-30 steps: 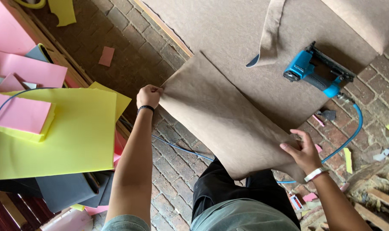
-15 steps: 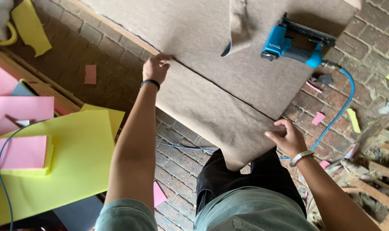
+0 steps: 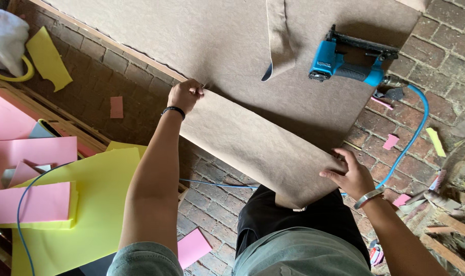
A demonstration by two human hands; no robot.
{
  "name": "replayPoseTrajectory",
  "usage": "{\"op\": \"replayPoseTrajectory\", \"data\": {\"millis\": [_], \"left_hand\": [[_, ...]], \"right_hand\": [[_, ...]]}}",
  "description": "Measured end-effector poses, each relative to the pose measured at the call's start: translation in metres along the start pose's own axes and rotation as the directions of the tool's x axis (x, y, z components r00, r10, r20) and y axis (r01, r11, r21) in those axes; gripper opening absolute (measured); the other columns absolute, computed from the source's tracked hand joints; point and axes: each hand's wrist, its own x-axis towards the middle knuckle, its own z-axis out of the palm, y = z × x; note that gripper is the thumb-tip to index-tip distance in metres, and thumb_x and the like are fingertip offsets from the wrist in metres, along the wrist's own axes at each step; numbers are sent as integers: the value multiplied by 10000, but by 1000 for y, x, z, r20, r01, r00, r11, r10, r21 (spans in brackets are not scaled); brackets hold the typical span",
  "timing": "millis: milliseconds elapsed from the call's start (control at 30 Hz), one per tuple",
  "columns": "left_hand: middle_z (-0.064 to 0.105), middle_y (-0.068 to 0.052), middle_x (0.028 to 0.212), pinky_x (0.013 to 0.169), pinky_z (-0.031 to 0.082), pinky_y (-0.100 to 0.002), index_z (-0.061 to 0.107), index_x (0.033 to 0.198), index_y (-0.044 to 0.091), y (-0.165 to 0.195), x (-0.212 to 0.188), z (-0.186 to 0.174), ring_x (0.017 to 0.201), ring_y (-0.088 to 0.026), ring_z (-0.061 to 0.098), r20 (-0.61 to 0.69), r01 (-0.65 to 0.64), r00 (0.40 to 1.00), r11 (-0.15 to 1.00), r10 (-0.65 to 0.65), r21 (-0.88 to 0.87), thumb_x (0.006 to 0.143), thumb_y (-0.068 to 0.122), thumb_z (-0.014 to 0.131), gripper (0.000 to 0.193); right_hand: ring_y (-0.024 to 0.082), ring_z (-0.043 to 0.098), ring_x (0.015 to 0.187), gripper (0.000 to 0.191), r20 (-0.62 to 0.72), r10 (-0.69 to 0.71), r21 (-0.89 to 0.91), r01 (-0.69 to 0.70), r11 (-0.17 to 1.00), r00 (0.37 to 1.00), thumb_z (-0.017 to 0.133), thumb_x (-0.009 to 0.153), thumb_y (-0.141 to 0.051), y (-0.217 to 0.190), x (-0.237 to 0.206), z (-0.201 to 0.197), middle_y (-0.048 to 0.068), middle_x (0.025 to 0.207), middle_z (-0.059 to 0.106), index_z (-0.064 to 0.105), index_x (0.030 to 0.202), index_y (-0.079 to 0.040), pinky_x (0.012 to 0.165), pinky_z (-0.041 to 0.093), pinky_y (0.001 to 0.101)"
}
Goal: The person stretches brown fabric over foam-covered wooden furniture panels and staples it in place using a pneumatic nail gun, working along the edges. They then trim off excess fabric with scissors, reposition the panels, and continue stapling new sections of fabric.
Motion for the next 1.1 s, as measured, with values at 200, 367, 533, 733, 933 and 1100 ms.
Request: {"op": "replayPoseTrajectory", "data": {"millis": [200,367,533,733,933,1100], "left_hand": [[800,-6,1010,868,603,-279,820,954,145,-16,19,-9,921,-96,732,249,83,968,961,-15,-263,897,11,728,173],[800,-18,1061,888,584,-292,785,1112,143,-17,22,-17,960,-103,712,357,62,929,907,101,-417,864,-24,719,306],[792,-3,1081,919,586,-281,797,1070,121,-8,18,-31,985,-109,722,326,44,945,979,23,-198,853,36,778,234],[784,-28,1032,870,606,-310,804,1011,120,-1,17,-24,947,-158,725,253,31,967,997,-13,-65,911,84,729,130],[715,-92,1075,880,556,-395,761,948,63,5,25,2,980,-266,681,73,-121,991,979,111,163,960,131,671,113],[702,-111,1086,929,534,-421,734,977,81,17,26,17,1029,-288,669,58,9,998,931,-32,364,988,249,665,182]], "right_hand": [[163,749,832,516,-24,-303,78,304,949,953,735,920,-313,-10,-7,-11,33,975,777,663,1429,-272,767,611,309],[157,761,913,543,-29,-321,56,322,945,947,797,787,-342,-15,-7,-15,70,1085,781,705,1307,-212,753,618,290],[174,761,863,482,-27,-234,70,235,969,972,839,744,-377,-18,-5,-12,89,1021,790,764,1153,-133,729,613,310],[243,716,720,332,4,-19,60,19,998,1000,791,851,-356,-16,-3,-4,109,850,754,770,995,-58,678,564,358],[329,681,826,300,-117,-93,27,97,995,989,707,946,-325,-13,1,1,132,896,706,707,972,-26,732,534,413],[397,661,822,302,-109,38,-10,-39,999,993,669,974,-345,-6,2,9,183,876,698,717,1010,-49,702,518,469]]}}
